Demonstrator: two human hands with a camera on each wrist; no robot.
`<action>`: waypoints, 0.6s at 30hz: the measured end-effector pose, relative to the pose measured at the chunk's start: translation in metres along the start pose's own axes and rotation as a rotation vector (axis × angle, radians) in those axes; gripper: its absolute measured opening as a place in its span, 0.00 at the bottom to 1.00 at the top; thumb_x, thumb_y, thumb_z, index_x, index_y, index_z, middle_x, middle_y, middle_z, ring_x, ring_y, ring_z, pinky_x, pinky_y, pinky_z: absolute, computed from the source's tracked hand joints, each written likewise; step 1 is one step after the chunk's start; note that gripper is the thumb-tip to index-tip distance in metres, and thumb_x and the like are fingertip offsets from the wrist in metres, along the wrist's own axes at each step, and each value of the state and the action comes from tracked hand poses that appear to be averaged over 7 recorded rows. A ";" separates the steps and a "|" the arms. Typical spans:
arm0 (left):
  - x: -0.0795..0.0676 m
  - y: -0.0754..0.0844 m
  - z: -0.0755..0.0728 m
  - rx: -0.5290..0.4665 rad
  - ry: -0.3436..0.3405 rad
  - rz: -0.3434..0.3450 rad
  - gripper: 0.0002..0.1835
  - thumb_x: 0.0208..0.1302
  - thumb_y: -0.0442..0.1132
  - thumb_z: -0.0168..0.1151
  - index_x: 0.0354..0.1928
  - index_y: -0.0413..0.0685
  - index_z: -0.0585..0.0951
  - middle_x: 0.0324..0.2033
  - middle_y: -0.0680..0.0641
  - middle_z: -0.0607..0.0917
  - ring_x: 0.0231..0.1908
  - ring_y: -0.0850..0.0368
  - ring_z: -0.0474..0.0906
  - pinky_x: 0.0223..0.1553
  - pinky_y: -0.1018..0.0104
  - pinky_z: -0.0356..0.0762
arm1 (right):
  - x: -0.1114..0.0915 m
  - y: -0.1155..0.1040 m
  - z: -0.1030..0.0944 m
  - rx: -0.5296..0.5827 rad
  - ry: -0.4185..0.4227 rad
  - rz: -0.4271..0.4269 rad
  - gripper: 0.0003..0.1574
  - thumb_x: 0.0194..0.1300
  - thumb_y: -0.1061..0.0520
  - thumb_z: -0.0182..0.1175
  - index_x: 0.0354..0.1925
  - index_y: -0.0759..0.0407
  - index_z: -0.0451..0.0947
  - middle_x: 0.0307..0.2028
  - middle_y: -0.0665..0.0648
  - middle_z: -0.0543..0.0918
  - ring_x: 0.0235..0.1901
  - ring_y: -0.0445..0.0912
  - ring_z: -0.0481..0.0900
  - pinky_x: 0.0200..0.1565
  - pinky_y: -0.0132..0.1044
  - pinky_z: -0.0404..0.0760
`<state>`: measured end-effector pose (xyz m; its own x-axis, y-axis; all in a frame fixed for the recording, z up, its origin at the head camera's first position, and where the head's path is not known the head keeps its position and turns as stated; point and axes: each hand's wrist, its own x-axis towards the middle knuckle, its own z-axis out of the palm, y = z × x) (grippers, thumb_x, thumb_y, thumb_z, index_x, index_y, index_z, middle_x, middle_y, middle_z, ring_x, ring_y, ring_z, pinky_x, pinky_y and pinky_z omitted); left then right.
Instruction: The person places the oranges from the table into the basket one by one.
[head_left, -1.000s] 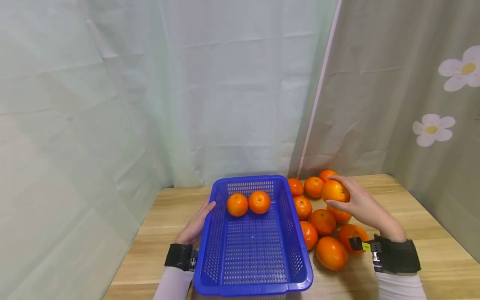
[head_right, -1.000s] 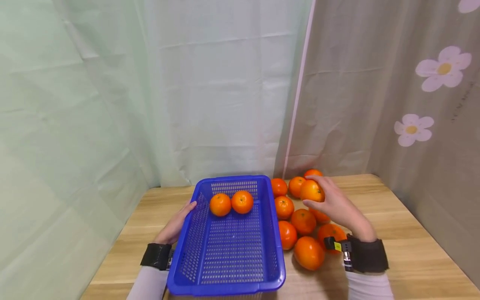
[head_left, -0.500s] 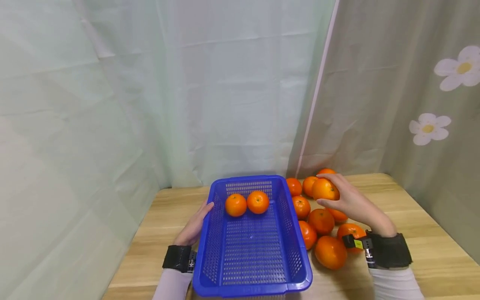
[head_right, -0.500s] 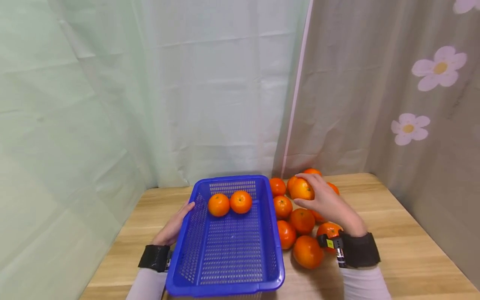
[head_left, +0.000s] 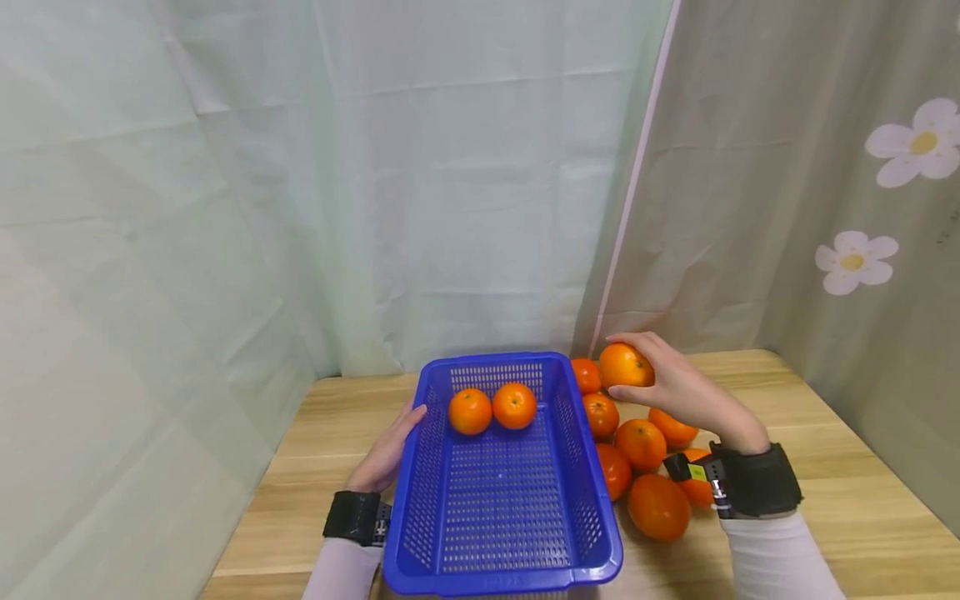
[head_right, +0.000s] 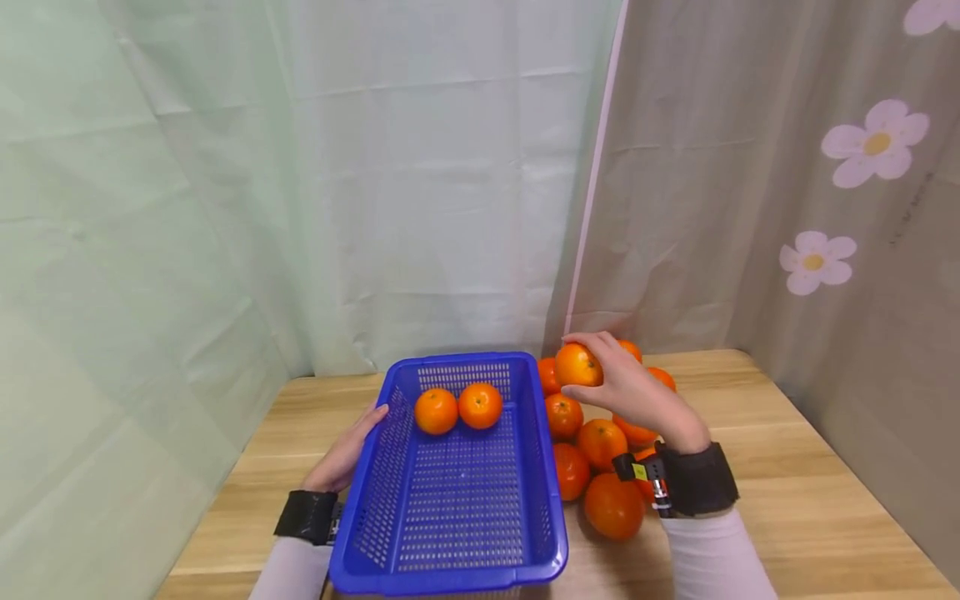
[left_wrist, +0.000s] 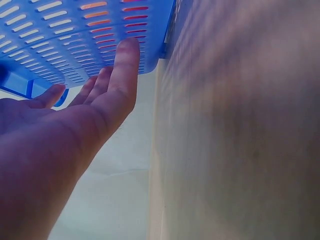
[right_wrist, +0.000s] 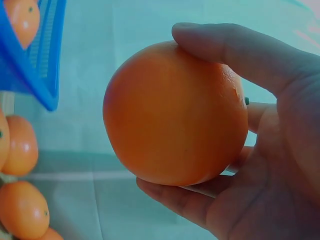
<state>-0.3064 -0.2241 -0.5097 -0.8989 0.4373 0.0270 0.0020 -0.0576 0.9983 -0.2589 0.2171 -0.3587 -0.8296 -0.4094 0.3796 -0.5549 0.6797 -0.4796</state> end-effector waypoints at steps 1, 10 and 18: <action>0.000 0.000 0.000 0.001 0.000 -0.001 0.30 0.76 0.58 0.37 0.74 0.72 0.43 0.73 0.40 0.52 0.61 0.32 0.65 0.54 0.45 0.75 | 0.003 -0.002 0.001 0.007 -0.011 -0.004 0.41 0.59 0.41 0.66 0.65 0.48 0.64 0.57 0.58 0.71 0.50 0.53 0.72 0.48 0.54 0.78; 0.004 0.007 0.007 -0.012 0.013 0.014 0.31 0.75 0.59 0.39 0.74 0.71 0.43 0.73 0.42 0.53 0.61 0.32 0.66 0.54 0.45 0.75 | 0.024 -0.025 0.008 0.030 -0.091 -0.021 0.41 0.59 0.39 0.65 0.66 0.47 0.63 0.59 0.57 0.71 0.55 0.53 0.71 0.55 0.56 0.74; -0.003 0.005 0.008 0.026 -0.014 0.000 0.30 0.76 0.58 0.36 0.75 0.70 0.41 0.73 0.39 0.51 0.61 0.32 0.66 0.55 0.43 0.74 | 0.038 -0.042 0.029 0.022 -0.167 -0.030 0.40 0.57 0.39 0.67 0.64 0.43 0.64 0.55 0.53 0.72 0.52 0.48 0.72 0.54 0.49 0.75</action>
<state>-0.3002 -0.2188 -0.5040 -0.8927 0.4498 0.0280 0.0139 -0.0346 0.9993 -0.2692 0.1550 -0.3475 -0.8106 -0.5259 0.2577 -0.5790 0.6532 -0.4880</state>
